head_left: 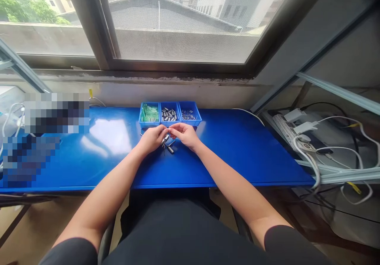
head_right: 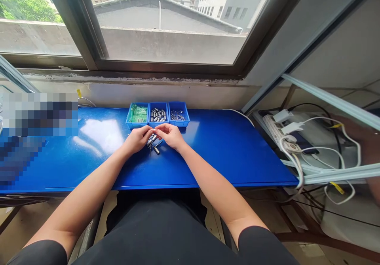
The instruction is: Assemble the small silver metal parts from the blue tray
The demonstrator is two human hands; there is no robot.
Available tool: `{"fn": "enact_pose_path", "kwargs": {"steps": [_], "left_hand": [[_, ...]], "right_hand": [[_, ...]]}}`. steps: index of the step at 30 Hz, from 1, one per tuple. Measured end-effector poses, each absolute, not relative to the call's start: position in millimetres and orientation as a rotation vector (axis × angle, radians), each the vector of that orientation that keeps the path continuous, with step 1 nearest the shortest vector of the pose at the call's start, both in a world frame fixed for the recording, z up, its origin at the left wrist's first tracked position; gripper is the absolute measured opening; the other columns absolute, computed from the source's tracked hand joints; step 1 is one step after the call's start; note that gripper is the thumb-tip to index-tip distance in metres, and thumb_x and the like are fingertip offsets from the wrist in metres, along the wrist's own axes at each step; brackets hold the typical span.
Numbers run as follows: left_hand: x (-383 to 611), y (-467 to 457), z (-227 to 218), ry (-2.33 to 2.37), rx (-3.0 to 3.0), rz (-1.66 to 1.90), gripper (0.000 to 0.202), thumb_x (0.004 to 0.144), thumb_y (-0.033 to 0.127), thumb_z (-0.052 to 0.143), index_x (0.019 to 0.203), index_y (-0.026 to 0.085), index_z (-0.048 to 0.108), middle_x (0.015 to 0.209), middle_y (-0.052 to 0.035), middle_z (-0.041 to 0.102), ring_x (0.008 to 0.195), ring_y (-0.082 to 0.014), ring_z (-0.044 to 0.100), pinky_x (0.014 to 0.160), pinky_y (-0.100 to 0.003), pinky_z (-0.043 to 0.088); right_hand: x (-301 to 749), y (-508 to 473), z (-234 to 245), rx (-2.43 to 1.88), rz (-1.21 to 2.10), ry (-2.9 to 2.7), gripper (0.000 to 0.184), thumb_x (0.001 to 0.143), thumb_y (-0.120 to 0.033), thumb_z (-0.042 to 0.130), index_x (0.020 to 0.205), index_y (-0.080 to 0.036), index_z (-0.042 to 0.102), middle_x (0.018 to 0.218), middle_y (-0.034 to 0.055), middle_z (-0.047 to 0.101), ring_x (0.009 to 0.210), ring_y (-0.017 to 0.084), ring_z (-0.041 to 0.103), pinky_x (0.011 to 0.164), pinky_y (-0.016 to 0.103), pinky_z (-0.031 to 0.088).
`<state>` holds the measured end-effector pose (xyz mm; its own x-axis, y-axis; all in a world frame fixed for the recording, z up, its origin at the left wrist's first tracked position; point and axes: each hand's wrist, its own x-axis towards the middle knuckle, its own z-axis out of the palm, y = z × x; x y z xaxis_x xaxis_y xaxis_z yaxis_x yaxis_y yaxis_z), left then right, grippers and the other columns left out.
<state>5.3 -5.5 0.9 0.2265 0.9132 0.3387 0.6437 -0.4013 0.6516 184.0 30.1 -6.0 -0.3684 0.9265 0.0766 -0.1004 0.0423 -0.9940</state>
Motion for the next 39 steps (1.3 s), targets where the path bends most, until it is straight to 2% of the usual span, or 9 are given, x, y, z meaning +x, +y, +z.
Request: {"fn": "enact_pose_path", "kwargs": {"steps": [6, 10, 14, 20, 24, 28, 35, 39], "left_hand": [[6.8, -6.6, 1.8, 1.431, 2.106, 1.048, 0.029, 0.092, 0.04, 0.055, 0.112, 0.02, 0.062, 0.061, 0.0043, 0.056, 0.053, -0.0106, 0.049, 0.057, -0.022, 0.038], [5.3, -5.4, 1.7, 1.453, 2.14, 1.019, 0.025, 0.095, 0.04, 0.05, 0.099, 0.02, 0.065, 0.065, 0.0017, 0.06, 0.057, -0.0117, 0.052, 0.058, -0.023, 0.038], [3.7, -4.2, 2.2, 1.467, 2.156, 1.007, 0.031, 0.098, 0.038, 0.043, 0.086, 0.018, 0.065, 0.074, -0.0025, 0.067, 0.065, -0.0134, 0.057, 0.062, -0.024, 0.04], [5.3, -6.3, 1.8, 1.43, 2.1, 1.045, 0.03, 0.093, 0.04, 0.054, 0.114, 0.02, 0.061, 0.061, 0.0042, 0.057, 0.054, -0.011, 0.05, 0.057, -0.022, 0.038], [5.0, -5.8, 3.2, 1.449, 2.127, 1.022, 0.024, 0.096, 0.038, 0.048, 0.102, 0.02, 0.063, 0.068, 0.0008, 0.063, 0.059, -0.012, 0.054, 0.06, -0.023, 0.04], [3.4, -3.9, 3.3, 1.475, 2.124, 0.998, 0.032, 0.097, 0.04, 0.045, 0.084, 0.018, 0.064, 0.074, -0.0024, 0.067, 0.065, -0.0136, 0.058, 0.062, -0.024, 0.041], [7.9, -4.7, -3.3, 1.373, 2.009, 1.09, 0.031, 0.088, 0.045, 0.061, 0.105, 0.018, 0.064, 0.06, 0.0041, 0.057, 0.052, -0.0097, 0.049, 0.054, -0.022, 0.039], [8.5, -4.6, -5.0, 1.371, 2.02, 1.089, 0.031, 0.086, 0.043, 0.064, 0.105, 0.018, 0.062, 0.06, 0.0051, 0.056, 0.052, -0.0092, 0.048, 0.054, -0.021, 0.039]], "right_hand": [[184.6, 31.5, -7.2, -0.893, 1.468, -1.406, 0.048, 0.063, -0.056, 0.081, 0.085, -0.016, 0.07, 0.073, 0.0045, 0.071, 0.064, 0.015, 0.065, 0.064, 0.032, 0.055], [184.1, 30.7, -7.7, -0.895, 1.469, -1.432, 0.047, 0.063, -0.057, 0.081, 0.083, -0.016, 0.07, 0.071, 0.0037, 0.07, 0.064, 0.016, 0.064, 0.063, 0.032, 0.055], [183.1, 29.3, -7.7, -0.863, 1.476, -1.463, 0.047, 0.063, -0.055, 0.082, 0.085, -0.016, 0.07, 0.073, 0.0036, 0.07, 0.064, 0.016, 0.065, 0.063, 0.032, 0.055], [185.3, 31.8, -7.1, -0.899, 1.472, -1.428, 0.048, 0.065, -0.057, 0.08, 0.086, -0.016, 0.07, 0.074, 0.005, 0.071, 0.065, 0.016, 0.065, 0.064, 0.032, 0.055], [184.7, 29.7, -6.1, -0.878, 1.445, -1.49, 0.048, 0.066, -0.059, 0.078, 0.087, -0.016, 0.07, 0.073, 0.0045, 0.071, 0.064, 0.016, 0.065, 0.064, 0.032, 0.055], [182.4, 27.9, -7.1, -0.856, 1.448, -1.514, 0.048, 0.065, -0.058, 0.079, 0.087, -0.017, 0.069, 0.074, 0.0038, 0.071, 0.065, 0.016, 0.066, 0.063, 0.031, 0.055], [184.3, 29.8, -6.0, -0.889, 1.425, -1.473, 0.049, 0.068, -0.063, 0.075, 0.082, -0.017, 0.067, 0.075, 0.0058, 0.071, 0.065, 0.018, 0.066, 0.063, 0.034, 0.055], [183.8, 27.6, -6.7, -0.911, 1.396, -1.551, 0.046, 0.07, -0.062, 0.074, 0.072, -0.017, 0.065, 0.071, 0.0043, 0.07, 0.062, 0.015, 0.063, 0.062, 0.032, 0.054]]}}
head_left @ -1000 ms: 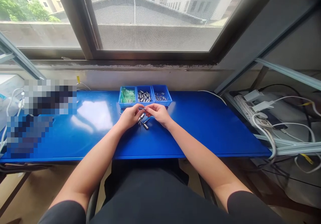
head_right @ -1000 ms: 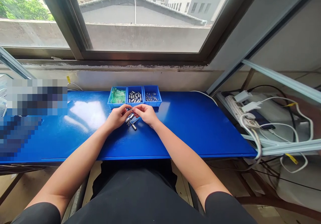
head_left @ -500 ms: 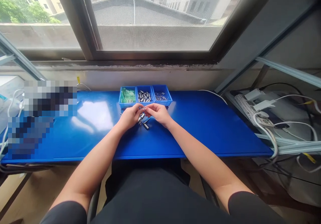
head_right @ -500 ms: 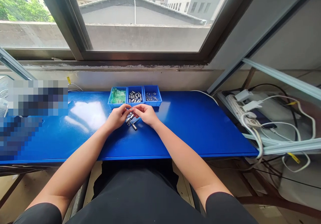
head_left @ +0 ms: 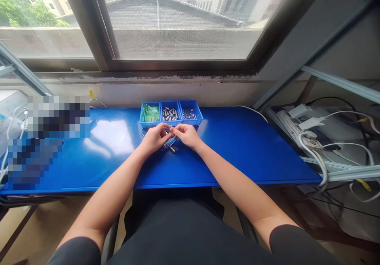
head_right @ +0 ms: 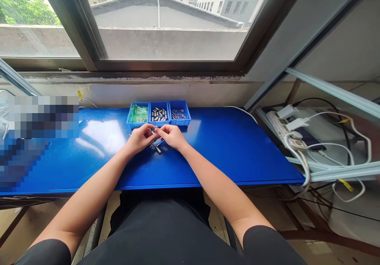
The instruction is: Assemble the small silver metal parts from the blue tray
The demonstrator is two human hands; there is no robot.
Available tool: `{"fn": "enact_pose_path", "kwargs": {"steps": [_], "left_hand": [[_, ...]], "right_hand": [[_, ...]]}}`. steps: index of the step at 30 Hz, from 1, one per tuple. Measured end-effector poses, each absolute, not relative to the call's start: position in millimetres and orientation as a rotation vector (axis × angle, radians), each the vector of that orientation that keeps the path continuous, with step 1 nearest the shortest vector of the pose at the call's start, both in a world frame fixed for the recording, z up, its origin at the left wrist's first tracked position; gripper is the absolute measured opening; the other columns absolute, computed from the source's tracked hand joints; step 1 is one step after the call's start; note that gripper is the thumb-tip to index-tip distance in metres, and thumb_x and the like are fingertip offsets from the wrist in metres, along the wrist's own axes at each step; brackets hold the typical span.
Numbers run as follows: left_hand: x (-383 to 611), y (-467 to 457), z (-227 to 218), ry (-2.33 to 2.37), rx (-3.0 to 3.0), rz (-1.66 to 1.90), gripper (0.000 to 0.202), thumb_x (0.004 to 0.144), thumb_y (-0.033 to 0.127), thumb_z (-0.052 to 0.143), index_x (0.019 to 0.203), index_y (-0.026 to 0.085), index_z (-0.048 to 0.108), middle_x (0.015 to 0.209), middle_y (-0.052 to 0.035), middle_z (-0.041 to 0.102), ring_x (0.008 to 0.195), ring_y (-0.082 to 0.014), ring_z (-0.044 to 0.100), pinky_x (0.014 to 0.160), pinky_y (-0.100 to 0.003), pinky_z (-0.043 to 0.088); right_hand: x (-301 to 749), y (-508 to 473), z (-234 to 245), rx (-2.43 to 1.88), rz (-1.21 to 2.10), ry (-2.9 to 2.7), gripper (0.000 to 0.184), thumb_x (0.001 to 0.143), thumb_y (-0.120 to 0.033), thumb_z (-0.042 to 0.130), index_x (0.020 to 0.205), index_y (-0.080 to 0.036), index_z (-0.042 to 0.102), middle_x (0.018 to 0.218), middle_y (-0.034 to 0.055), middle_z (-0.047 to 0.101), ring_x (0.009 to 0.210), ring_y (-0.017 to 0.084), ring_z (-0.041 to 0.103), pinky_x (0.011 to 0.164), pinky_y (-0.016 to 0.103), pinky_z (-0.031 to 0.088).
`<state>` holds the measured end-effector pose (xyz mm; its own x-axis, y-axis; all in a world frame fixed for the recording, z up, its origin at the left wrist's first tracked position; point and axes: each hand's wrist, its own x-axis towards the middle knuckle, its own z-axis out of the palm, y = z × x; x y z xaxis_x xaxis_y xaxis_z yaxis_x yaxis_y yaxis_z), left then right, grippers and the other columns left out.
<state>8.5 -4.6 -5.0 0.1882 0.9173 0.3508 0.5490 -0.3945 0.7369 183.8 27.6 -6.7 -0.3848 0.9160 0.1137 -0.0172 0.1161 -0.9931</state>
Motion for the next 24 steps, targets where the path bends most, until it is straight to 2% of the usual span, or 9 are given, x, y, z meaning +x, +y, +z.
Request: {"fn": "enact_pose_path", "kwargs": {"steps": [5, 8, 15, 20, 24], "left_hand": [[5.9, -3.8, -2.0, 1.389, 2.117, 1.05, 0.029, 0.096, 0.041, 0.049, 0.103, 0.018, 0.065, 0.071, 0.0, 0.065, 0.06, -0.0109, 0.055, 0.061, -0.022, 0.042], [4.2, -3.0, -1.1, 1.389, 2.165, 0.987, 0.034, 0.097, 0.042, 0.044, 0.091, 0.017, 0.066, 0.073, -0.002, 0.067, 0.064, -0.0124, 0.056, 0.062, -0.023, 0.04], [3.3, -3.9, 0.8, 1.399, 2.143, 0.955, 0.039, 0.099, 0.044, 0.039, 0.088, 0.017, 0.064, 0.065, -0.0004, 0.06, 0.058, -0.012, 0.05, 0.058, -0.023, 0.037], [4.3, -5.0, 2.3, 1.481, 2.146, 0.944, 0.033, 0.097, 0.041, 0.045, 0.085, 0.018, 0.065, 0.065, 0.0, 0.062, 0.058, -0.012, 0.051, 0.057, -0.024, 0.035], [5.1, -5.4, 3.2, 1.508, 2.163, 0.929, 0.029, 0.096, 0.038, 0.047, 0.086, 0.018, 0.065, 0.062, 0.0009, 0.06, 0.055, -0.0113, 0.049, 0.057, -0.024, 0.033]], "right_hand": [[182.5, 26.6, -6.7, -0.87, 1.367, -1.496, 0.043, 0.07, -0.056, 0.077, 0.087, -0.019, 0.064, 0.074, 0.0025, 0.069, 0.068, 0.016, 0.066, 0.061, 0.029, 0.053], [184.0, 27.9, -3.7, -0.849, 1.384, -1.47, 0.045, 0.068, -0.053, 0.079, 0.095, -0.019, 0.065, 0.071, 0.0015, 0.069, 0.064, 0.015, 0.064, 0.062, 0.029, 0.053], [183.5, 27.1, 2.9, -0.817, 1.647, -1.252, 0.04, 0.06, -0.044, 0.085, 0.079, -0.018, 0.062, 0.062, -0.0024, 0.063, 0.052, 0.01, 0.056, 0.055, 0.026, 0.049], [188.4, 37.6, 0.7, -1.038, 1.446, -0.986, 0.033, 0.061, -0.036, 0.083, 0.077, -0.017, 0.061, 0.061, -0.0017, 0.064, 0.051, 0.008, 0.055, 0.049, 0.021, 0.046], [194.7, 49.0, -4.4, -1.096, 1.283, -0.854, 0.027, 0.067, -0.033, 0.079, 0.08, -0.018, 0.061, 0.065, -0.0009, 0.066, 0.055, 0.009, 0.059, 0.052, 0.02, 0.051]]}}
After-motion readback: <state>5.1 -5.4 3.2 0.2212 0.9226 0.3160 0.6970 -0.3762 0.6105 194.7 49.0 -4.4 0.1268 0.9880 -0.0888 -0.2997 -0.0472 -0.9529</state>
